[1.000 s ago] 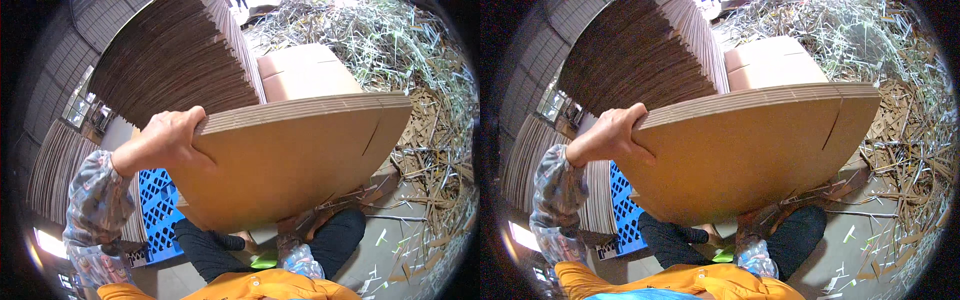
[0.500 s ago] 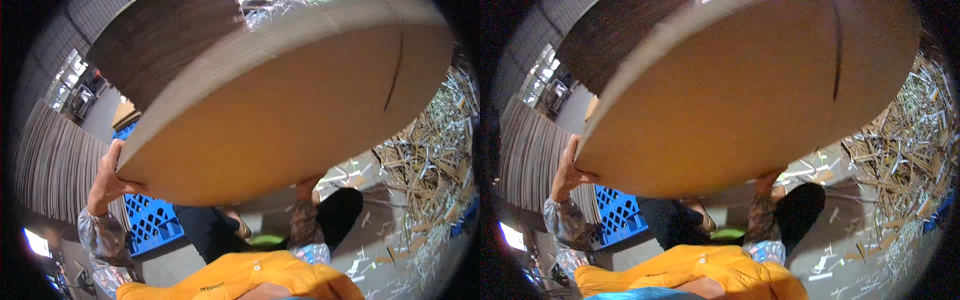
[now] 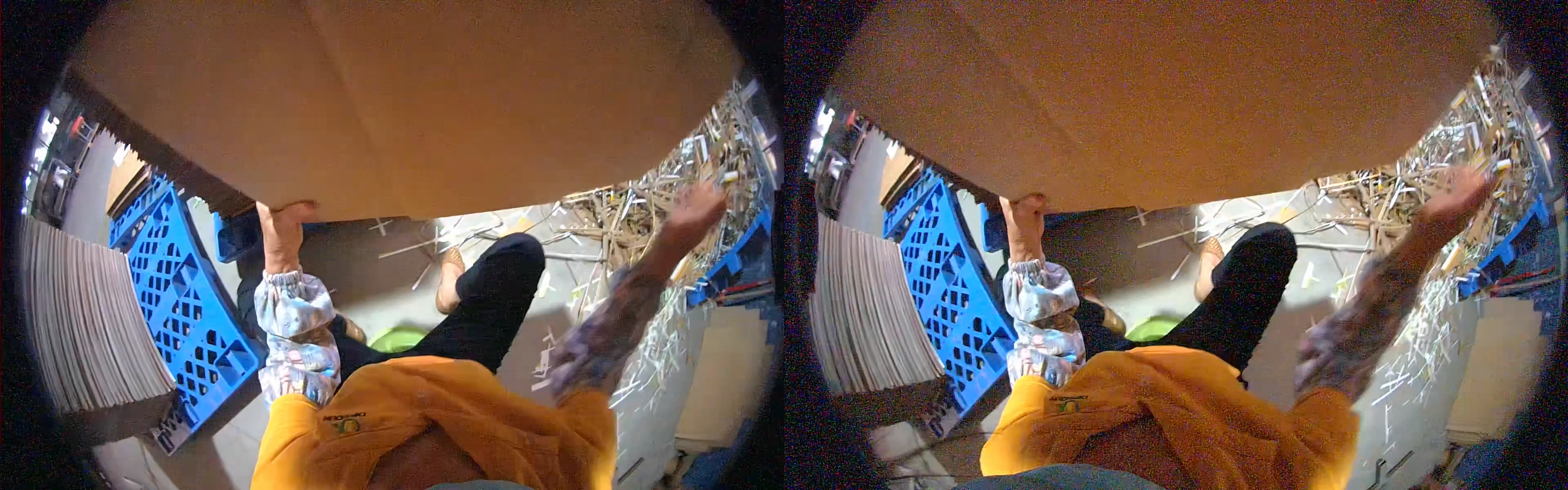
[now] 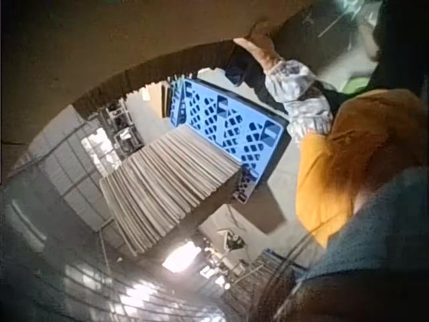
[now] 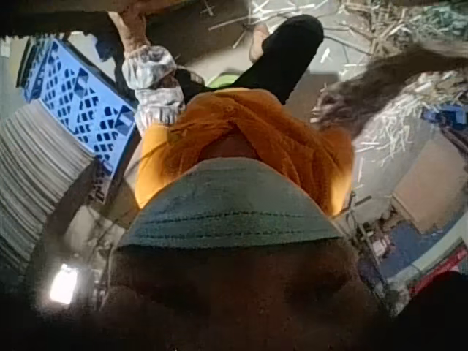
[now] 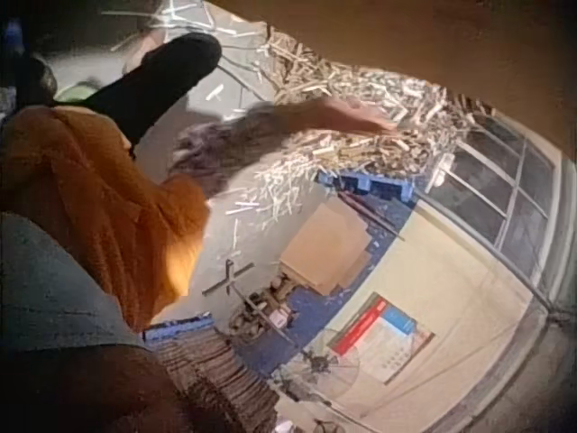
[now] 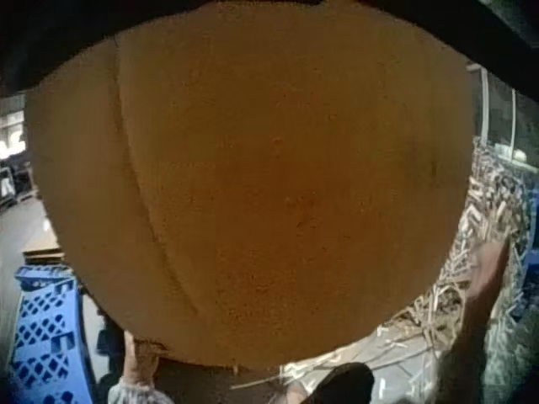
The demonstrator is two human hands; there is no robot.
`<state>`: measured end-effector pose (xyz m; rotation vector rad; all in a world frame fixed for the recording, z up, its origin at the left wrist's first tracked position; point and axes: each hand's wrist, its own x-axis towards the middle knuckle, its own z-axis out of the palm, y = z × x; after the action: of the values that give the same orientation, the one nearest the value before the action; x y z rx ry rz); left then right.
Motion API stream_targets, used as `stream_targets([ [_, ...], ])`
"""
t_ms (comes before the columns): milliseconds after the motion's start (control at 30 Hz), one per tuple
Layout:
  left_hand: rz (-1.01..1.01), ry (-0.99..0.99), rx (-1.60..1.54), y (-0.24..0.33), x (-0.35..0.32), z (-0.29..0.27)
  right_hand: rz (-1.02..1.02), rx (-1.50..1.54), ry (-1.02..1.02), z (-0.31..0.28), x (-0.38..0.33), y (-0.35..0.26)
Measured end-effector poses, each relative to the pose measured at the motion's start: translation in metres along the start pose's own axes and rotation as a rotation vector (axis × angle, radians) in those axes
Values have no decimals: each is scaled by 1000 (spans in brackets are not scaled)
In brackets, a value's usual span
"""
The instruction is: Organizing and stacking cardboard sheets onto a pallet.
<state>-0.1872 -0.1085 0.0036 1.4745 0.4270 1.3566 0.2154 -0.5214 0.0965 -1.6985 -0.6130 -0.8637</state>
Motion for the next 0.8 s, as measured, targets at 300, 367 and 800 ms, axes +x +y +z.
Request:
stream_targets([
  [300, -160, -296, -216, 40, 52, 97, 553, 1012, 72, 144, -89, -130],
  [367, -89, -260, -316, 26, 74, 131, 463, 803, 104, 163, -77, -120],
  [800, -172, -250, -171, -122, 190, 218, 900, 801, -13, 322, -15, 43],
])
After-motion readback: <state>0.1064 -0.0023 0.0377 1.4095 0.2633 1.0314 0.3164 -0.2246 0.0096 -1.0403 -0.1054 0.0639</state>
